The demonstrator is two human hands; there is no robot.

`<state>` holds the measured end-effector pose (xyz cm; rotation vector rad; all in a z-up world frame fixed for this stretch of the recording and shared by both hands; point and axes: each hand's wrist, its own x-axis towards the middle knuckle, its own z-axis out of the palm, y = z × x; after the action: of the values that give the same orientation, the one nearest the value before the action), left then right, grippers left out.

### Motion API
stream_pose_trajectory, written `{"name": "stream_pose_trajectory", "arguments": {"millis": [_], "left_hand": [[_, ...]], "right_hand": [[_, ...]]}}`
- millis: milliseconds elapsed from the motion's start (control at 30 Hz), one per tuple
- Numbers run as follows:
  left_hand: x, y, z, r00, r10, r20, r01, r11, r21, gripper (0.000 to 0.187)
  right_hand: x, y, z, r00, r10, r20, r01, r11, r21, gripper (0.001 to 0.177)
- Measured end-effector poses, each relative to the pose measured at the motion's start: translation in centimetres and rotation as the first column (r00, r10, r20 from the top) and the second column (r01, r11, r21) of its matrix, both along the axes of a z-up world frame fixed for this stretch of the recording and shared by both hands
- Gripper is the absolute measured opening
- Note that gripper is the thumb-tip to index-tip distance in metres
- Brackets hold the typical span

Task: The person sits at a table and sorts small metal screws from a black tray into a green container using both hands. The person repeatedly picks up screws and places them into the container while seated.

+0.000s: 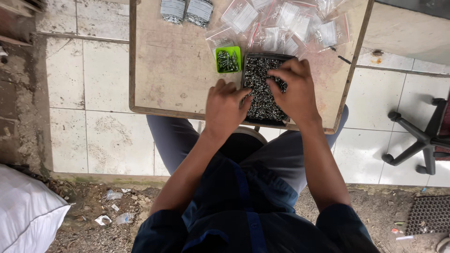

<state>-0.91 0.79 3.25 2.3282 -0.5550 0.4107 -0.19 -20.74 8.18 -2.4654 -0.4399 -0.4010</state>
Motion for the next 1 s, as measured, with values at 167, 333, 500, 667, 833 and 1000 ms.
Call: {"name": "stream_pose_trajectory", "arguments": {"millis": [167,333,500,667,833,1000], "left_hand": [[0.7,-2.3,1.6,0.998,-0.019,0.057,0.006,0.977,0.213,0.021],[0.8,-2.8,0.0,0.995,-0.021,0.102,-0.005,0.968,0.251,0.019],[0.4,-2.6,-0.1,0.991,-0.031,0.129,0.003,0.978,0.207,0.014],[0.0,-2.5,0.7,0.997,-0.027,0.068,0.026,1.000,0.007,0.011],[0.0,-2.3,-0.1,1.000,-0.014,-0.001,0.013,0.983,-0.184,0.013],[1.9,-0.5,-1.2,0.991,0.055,0.119,0.001,0.903,-0.429,0.007]], "right_hand": [[-2.0,0.1,-1.9,0.995,-0.085,-0.047,0.069,0.960,-0.272,0.026],[-2.2,-0.1,-3.3,0.994,-0.108,-0.036,0.095,0.963,-0.252,0.016],[-2.7,-0.8,-3.7,0.992,-0.095,-0.084,0.088,0.993,-0.081,0.019],[-2.7,-0.7,-3.1,0.993,-0.092,-0.074,0.091,0.996,-0.019,0.018],[-2.6,-0.5,-2.4,0.994,-0.094,-0.049,0.094,0.996,-0.009,0.017],[-2.1,-0.2,-2.2,0.999,-0.035,0.003,0.034,0.987,0.159,0.021]]}}
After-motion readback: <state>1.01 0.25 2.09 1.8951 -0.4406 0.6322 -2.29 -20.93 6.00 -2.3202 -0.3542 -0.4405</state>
